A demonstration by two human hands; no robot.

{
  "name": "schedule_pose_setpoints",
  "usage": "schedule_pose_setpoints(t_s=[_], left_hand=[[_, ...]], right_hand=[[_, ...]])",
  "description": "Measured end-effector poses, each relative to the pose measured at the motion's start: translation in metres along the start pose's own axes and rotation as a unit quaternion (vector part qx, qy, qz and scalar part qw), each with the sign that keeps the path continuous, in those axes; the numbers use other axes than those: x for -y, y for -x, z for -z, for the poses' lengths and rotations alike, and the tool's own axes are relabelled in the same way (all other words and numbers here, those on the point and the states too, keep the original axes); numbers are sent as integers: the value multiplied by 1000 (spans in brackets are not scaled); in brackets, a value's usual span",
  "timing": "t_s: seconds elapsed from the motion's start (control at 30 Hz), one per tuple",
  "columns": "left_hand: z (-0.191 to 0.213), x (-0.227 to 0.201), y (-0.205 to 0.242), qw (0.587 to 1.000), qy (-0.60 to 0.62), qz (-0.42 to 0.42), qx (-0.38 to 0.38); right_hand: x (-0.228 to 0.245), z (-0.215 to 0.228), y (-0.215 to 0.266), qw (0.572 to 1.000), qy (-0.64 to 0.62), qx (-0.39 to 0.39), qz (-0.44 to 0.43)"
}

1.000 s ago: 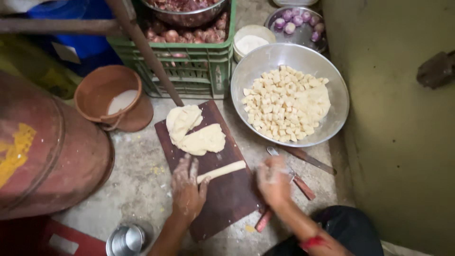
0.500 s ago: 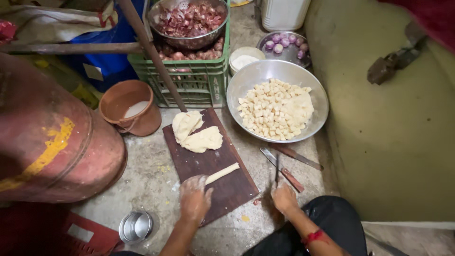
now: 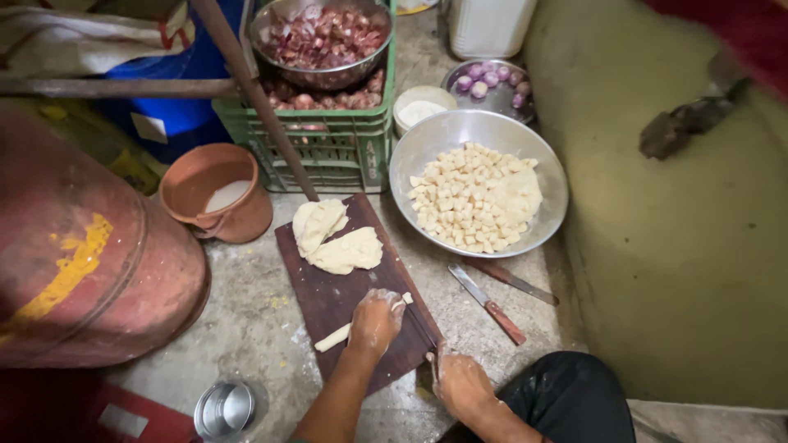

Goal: The person cuts strips of dough into smaller pieces using a knife on a wooden board and rolls them into rounded shapes before placing them into a metal bowl.

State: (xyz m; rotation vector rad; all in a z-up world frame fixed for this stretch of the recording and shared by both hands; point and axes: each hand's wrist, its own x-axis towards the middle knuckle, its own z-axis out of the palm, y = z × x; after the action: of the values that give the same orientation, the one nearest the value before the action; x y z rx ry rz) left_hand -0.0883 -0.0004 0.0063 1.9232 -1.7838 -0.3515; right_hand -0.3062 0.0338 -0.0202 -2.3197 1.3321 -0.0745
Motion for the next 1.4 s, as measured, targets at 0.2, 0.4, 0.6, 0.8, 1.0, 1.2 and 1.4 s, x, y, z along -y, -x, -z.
schedule_pose_setpoints(t_s=[0.2, 0.4, 0.6, 0.8, 1.0, 1.2, 1.4], left_hand=[[-15, 1, -1, 998, 21, 34, -47], [-24, -4, -1, 997, -43, 36, -52], [-12, -3, 9, 998, -52, 11, -40], [7, 5, 17, 997, 53, 32, -48], [12, 8, 13, 999, 30, 19, -19], [18, 9, 29, 1000, 27, -9, -7], [3, 9, 66, 997, 37, -49, -40]], right_hand=[[7, 14, -24, 1000, -11, -4, 19], [5, -2, -58, 996, 36, 78, 2], [-16, -10, 4, 995, 58, 79, 22], [-31, -22, 12, 998, -55, 16, -35], [-2, 0, 18, 996, -53, 37, -56], [10, 21, 24, 998, -53, 1, -40], [9, -6, 22, 999, -38, 37, 9]])
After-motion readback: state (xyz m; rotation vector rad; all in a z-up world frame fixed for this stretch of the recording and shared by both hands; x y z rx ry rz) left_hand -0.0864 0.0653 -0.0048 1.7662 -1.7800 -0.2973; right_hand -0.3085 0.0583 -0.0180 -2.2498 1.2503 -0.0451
